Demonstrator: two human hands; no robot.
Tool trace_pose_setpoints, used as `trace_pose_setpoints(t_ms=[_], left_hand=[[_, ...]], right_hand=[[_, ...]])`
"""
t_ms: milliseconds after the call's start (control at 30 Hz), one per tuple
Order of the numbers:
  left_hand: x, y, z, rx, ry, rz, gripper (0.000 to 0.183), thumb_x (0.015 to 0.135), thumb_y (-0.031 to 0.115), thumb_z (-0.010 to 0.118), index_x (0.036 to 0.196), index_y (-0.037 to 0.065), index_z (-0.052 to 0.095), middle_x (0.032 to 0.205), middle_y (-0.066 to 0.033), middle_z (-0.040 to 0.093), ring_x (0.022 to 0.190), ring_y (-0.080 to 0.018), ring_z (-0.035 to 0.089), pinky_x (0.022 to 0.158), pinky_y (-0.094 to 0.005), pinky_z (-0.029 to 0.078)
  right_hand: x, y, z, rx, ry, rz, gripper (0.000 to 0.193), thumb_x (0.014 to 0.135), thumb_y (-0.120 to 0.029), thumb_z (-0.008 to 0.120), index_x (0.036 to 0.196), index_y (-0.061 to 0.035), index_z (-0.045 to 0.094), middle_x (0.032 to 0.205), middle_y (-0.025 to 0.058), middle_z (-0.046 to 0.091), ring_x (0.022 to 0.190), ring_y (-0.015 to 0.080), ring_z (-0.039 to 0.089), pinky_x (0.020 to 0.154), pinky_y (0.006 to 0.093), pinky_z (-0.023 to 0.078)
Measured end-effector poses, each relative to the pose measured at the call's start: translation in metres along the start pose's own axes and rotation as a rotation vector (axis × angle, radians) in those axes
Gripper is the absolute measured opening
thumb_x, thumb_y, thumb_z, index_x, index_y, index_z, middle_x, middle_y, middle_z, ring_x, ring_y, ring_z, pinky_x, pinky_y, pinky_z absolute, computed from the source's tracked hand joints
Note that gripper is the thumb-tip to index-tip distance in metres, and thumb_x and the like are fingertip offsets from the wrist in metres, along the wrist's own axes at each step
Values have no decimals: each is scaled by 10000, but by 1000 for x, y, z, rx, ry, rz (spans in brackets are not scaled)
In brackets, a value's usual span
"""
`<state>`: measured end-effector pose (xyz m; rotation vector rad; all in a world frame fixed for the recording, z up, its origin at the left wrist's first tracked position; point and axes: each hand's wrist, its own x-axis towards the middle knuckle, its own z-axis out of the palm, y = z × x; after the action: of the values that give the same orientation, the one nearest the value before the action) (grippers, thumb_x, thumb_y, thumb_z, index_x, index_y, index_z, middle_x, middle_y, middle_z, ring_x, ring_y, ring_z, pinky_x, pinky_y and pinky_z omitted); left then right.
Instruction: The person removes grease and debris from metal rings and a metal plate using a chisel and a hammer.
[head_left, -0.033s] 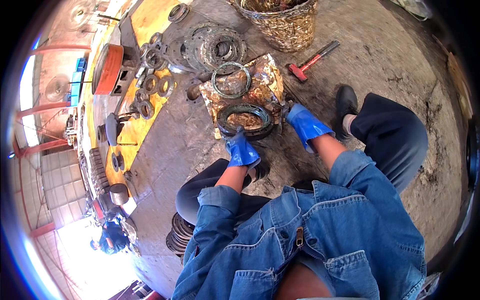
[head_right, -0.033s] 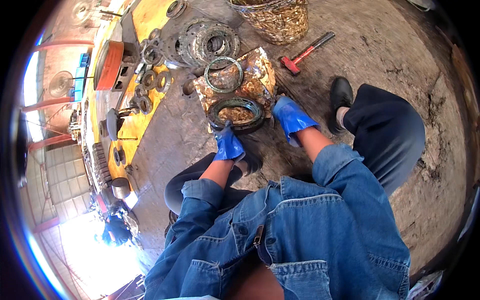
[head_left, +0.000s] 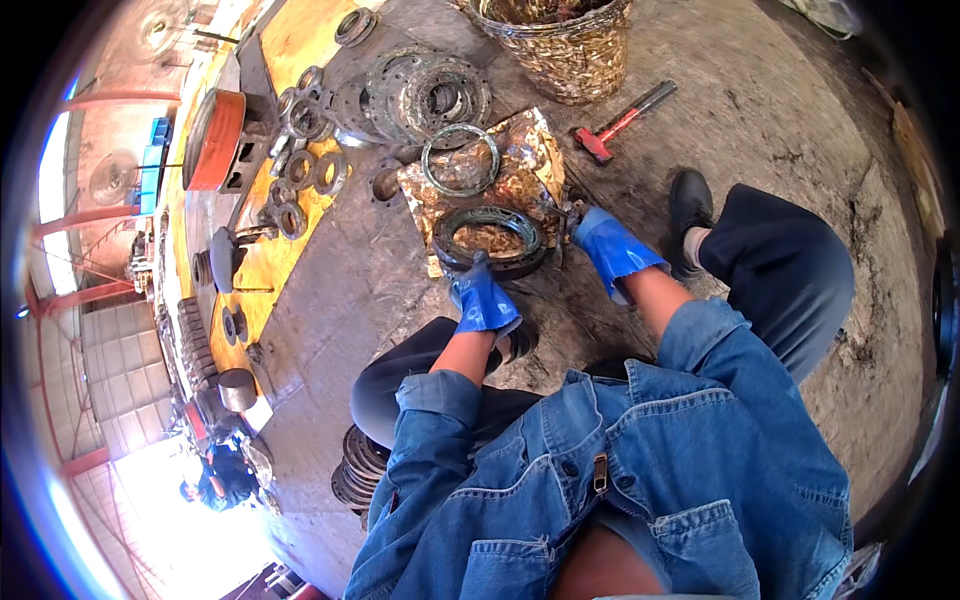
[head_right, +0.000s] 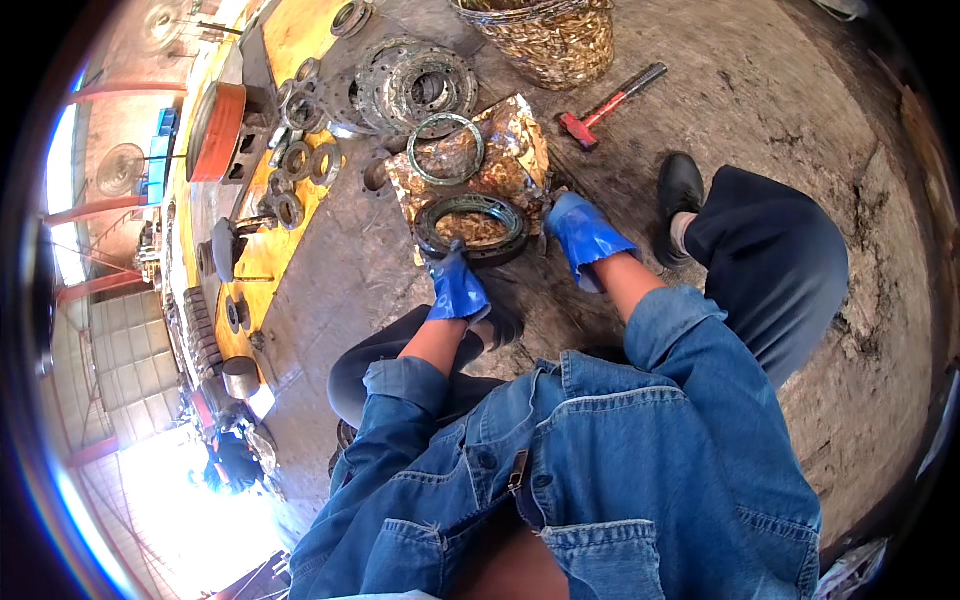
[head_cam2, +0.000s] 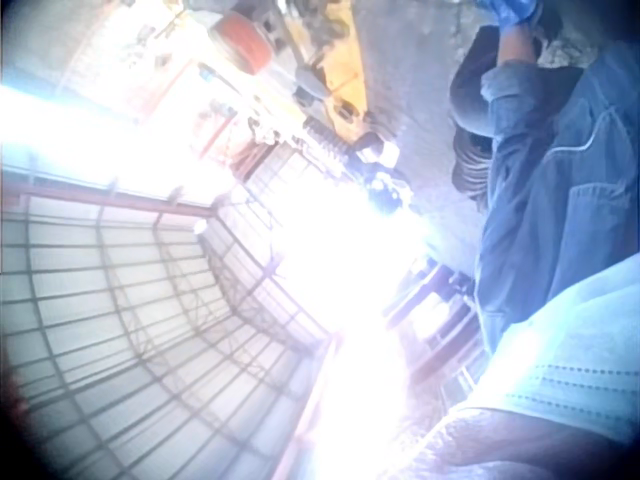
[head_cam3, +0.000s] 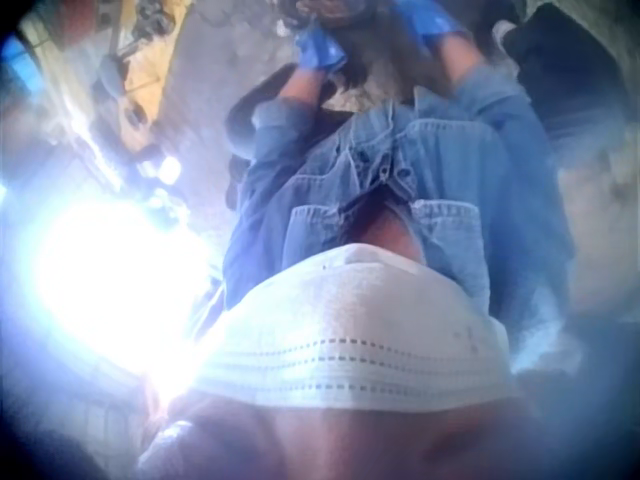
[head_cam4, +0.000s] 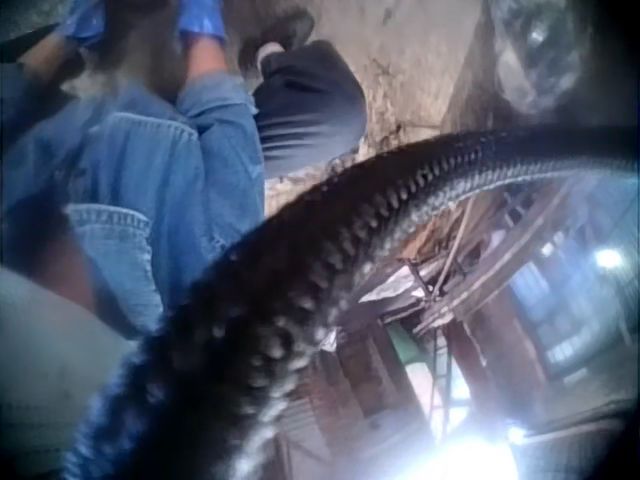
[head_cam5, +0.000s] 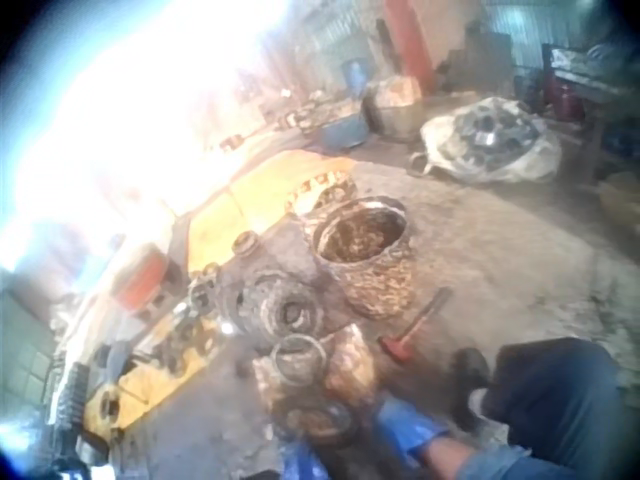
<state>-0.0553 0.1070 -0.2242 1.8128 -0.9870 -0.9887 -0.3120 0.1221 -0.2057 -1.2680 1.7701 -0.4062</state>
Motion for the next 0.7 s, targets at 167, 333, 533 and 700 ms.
trace_pose_setpoints(t_ms=[167, 333, 533, 700], left_hand=[[-4, 39, 34, 199, -70, 264, 684, 783, 62, 728, 1366, 59, 371, 1205, -122, 584, 976, -200, 616, 822, -333, 515], [69, 55, 19, 209, -332, 270, 708, 757, 34, 735, 1371, 53, 381, 1195, -105, 606, 1033, -200, 603, 879, -317, 499], [85, 106, 68, 58, -715, 236, 696, 755, 1, 710, 1377, 36, 397, 1194, -131, 617, 1004, -217, 605, 842, -321, 491], [86, 137, 73, 345, -408, 153, 454, 917, 313, 591, 1256, 13, 552, 1160, -142, 633, 990, -267, 608, 878, -383, 456]], right_hand=[[4, 54, 14, -70, 56, 26, 321, 865, -305, 502, 1034, -75, 649, 999, 215, 649, 930, 395, 620, 773, 455, 492], [0, 18, 23, -102, -125, -5, 429, 887, -403, 485, 1087, -63, 652, 1091, 227, 631, 1035, 393, 597, 861, 452, 479], [1, 47, 6, -154, -119, 89, 411, 897, -380, 470, 1157, -102, 623, 1139, 203, 619, 1050, 382, 591, 854, 444, 489], [-8, 52, -24, -101, 223, -214, 369, 857, -263, 530, 1195, -129, 595, 1072, 196, 641, 977, 389, 615, 824, 446, 499]])
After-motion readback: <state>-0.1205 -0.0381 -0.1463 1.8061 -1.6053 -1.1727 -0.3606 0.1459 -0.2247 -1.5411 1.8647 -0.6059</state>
